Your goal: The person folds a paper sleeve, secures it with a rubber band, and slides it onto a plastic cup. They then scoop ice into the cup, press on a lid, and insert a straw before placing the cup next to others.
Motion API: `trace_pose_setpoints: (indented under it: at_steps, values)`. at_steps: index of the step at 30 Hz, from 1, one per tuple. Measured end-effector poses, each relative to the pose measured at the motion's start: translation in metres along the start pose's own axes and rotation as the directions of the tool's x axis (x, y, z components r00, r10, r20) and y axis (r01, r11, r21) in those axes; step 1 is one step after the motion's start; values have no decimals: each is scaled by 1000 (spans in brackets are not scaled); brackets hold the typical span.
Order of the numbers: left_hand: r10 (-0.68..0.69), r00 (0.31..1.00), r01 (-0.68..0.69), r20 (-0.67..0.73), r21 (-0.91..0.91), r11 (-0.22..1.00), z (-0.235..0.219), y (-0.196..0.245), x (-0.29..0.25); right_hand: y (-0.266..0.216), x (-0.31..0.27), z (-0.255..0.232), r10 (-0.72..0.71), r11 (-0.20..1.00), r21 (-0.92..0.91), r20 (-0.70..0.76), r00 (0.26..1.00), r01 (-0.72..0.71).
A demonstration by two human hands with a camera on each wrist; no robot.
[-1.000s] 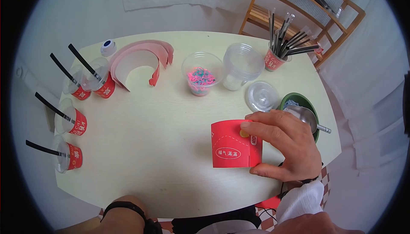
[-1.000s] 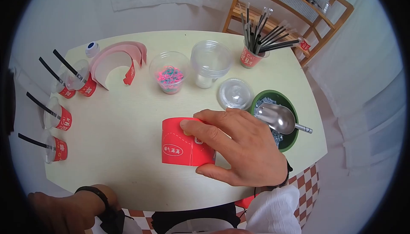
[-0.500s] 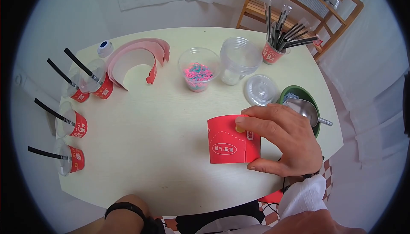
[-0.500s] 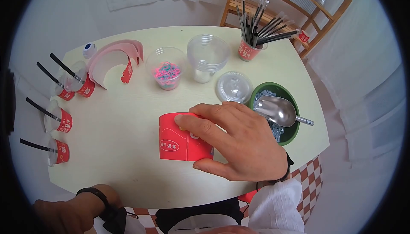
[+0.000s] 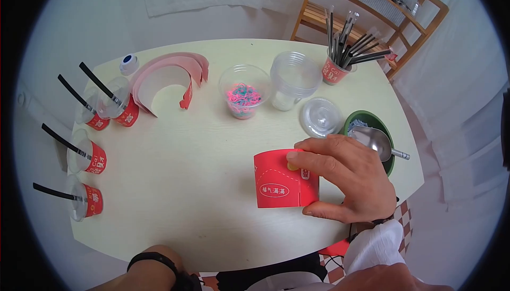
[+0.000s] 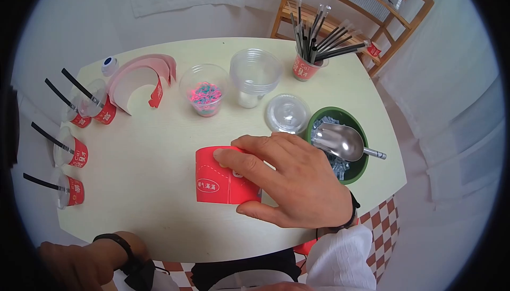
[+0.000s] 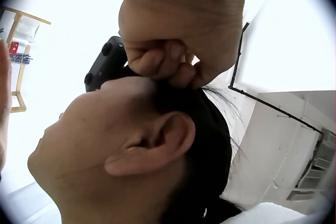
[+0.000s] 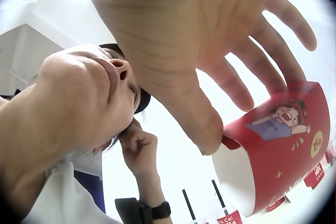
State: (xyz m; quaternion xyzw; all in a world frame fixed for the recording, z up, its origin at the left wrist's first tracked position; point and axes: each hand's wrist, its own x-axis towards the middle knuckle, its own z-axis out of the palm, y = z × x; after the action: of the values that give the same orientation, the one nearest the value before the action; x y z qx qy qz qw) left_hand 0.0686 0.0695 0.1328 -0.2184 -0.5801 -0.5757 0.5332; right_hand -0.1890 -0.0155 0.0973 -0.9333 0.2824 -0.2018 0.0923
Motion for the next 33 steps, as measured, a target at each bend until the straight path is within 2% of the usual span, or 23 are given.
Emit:
trace_pose_setpoints:
  at_steps: [2,8,11,14,17,26,29,32,33]
  values:
    - [-113,986,111,124,28,993,-4,18,-8,1,-2,-2,1,1000,0,12,1000,-1]
    - [186,971,-165,149,-143,976,-6,2,-20,0,-1,-1,-4,1000,-8,13,1000,4]
    - [-50,997,53,55,-68,996,-4,13,-17,-1,1,1,-8,1000,-12,15,1000,8]
    - [154,984,-144,86,-119,982,-3,9,-39,2,1,1,-30,1000,2,7,1000,30]
    - [264,959,-247,106,-152,957,1,19,-52,1,-1,-1,-20,1000,-11,19,1000,20]
    - [304,938,-305,164,-25,952,1,-14,-16,-1,1,1,-36,999,1,30,999,36]
    - [15,1000,-9,27,-223,975,1,-2,-9,-2,1,-1,-28,999,-16,48,998,28]
    - [324,945,-288,55,-334,897,-28,-4,-44,1,-1,-1,-30,1000,0,9,1000,30]
    - [167,972,-202,-163,-232,951,-23,-5,-14,2,-1,-1,-28,999,17,-27,999,29]
